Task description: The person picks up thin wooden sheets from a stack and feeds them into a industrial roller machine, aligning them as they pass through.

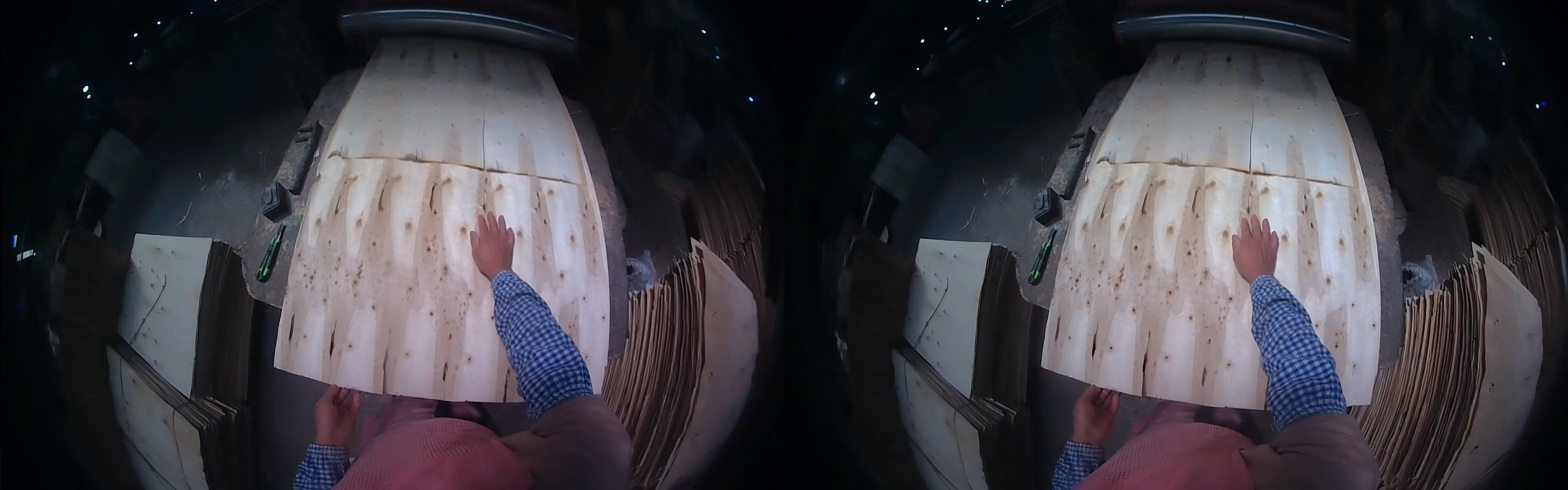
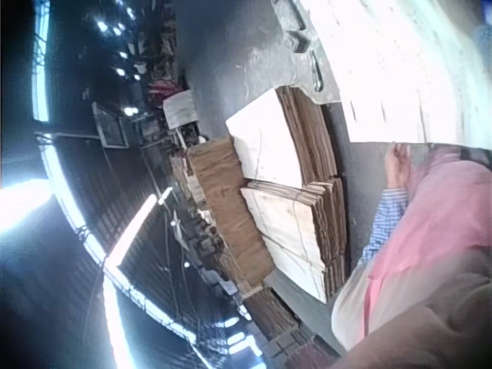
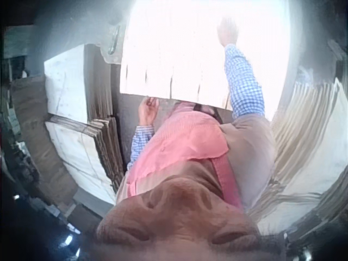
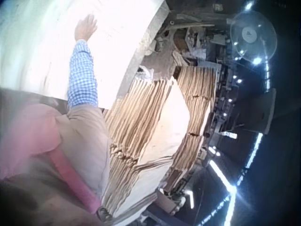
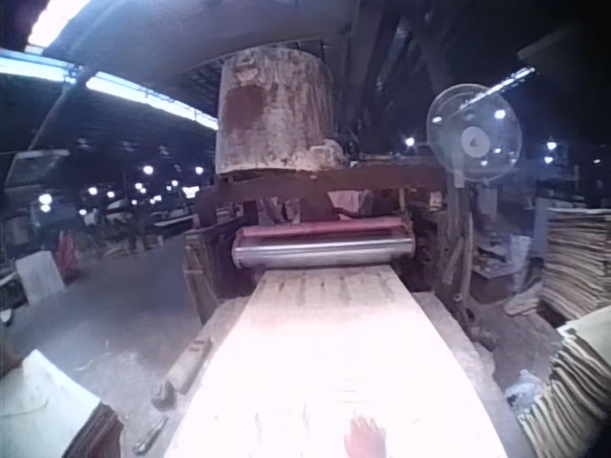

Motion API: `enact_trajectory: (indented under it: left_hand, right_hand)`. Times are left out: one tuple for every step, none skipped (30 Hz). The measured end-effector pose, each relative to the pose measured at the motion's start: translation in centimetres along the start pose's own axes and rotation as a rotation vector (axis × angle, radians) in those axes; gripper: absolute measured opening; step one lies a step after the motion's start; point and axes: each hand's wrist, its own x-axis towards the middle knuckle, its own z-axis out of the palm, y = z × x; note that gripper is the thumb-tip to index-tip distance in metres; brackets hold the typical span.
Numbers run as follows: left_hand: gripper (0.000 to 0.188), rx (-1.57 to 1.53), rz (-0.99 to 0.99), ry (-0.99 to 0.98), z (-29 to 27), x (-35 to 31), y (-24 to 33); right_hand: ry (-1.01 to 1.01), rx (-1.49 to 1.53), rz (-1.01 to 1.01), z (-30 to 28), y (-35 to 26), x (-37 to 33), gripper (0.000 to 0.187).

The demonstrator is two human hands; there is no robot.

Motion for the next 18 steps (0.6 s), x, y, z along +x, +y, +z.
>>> enact_trajectory:
  left_hand:
    - [0.017,-0.024,0.005,-0.11,-0.1,-0.2,0.3]
    - [0.018,-0.057,-0.038,-0.083,-0.4,-0.6,0.7]
    - [0.019,-0.088,-0.074,-0.146,-0.5,-0.7,1.0]
    - [0.021,-0.102,-0.114,-0.156,-0.4,-0.6,1.1]
    - [0.025,-0.101,-0.118,-0.222,-0.4,-0.5,1.2]
    - [0.025,-0.041,-0.124,-0.295,-0.3,0.0,1.1]
    - [0.026,0.016,-0.139,-0.387,-0.3,0.3,1.1]
    - [0.026,0.076,-0.113,-0.443,-0.3,0.9,1.1]
    - [0.03,0.169,-0.101,-0.472,-0.1,1.7,1.2]
    - [0.033,0.259,-0.074,-0.57,0.2,2.5,1.3]
    - [0.041,0.239,-0.142,-0.648,0.7,3.4,1.5]
    - [0.038,0.316,-0.041,-0.528,0.9,4.0,2.1]
    - [0.036,0.389,0.081,-0.447,1.1,4.6,3.0]
    - [0.037,0.399,0.131,-0.461,1.0,5.0,4.1]
    - [0.039,0.458,0.201,-0.522,0.4,5.2,5.4]
    - [0.042,0.363,-0.027,-0.46,1.2,6.0,7.9]
    - [0.045,0.746,0.648,-0.752,-0.8,6.1,7.1]
    - [0.051,0.435,0.224,-0.579,0.2,7.2,9.0]
  right_hand:
    - [0.045,0.028,-0.054,-0.3,0.2,-3.3,0.053]
    - [0.082,0.07,-0.102,-1.0,0.3,-7.2,0.052]
    - [0.059,0.062,-0.132,-1.9,0.4,-11.2,0.053]
    - [0.019,0.061,-0.157,-3.1,0.4,-15.5,0.054]
    - [-0.016,0.075,-0.181,-4.5,0.4,-19.7,0.056]
    - [-0.038,0.093,-0.21,-5.8,0.2,-23.8,0.058]
    - [-0.104,0.134,-0.196,-7.3,-0.2,-27.6,0.06]
    - [-0.159,0.166,-0.205,-8.9,-0.2,-31.0,0.064]
    - [-0.208,0.18,-0.183,-10.0,-0.5,-33.5,0.069]
    - [-0.293,0.179,-0.159,-11.3,-0.7,-35.3,0.074]
    - [-0.402,0.142,-0.15,-12.3,-0.8,-35.9,0.079]
    - [-0.472,0.139,-0.136,-12.9,-1.1,-35.6,0.083]
    - [-0.437,0.185,-0.128,-14.1,-1.3,-35.1,0.086]
    - [-0.291,0.227,-0.15,-15.2,-1.5,-34.5,0.078]
    - [-0.1,0.146,-0.174,-16.3,-1.5,-33.8,0.073]
    - [-0.089,0.097,-0.221,-17.5,-1.7,-33.0,0.068]
    - [-0.076,0.123,-0.182,-18.7,-1.3,-33.5,0.066]
    - [-0.123,0.186,-0.158,-19.5,-1.3,-33.0,0.064]
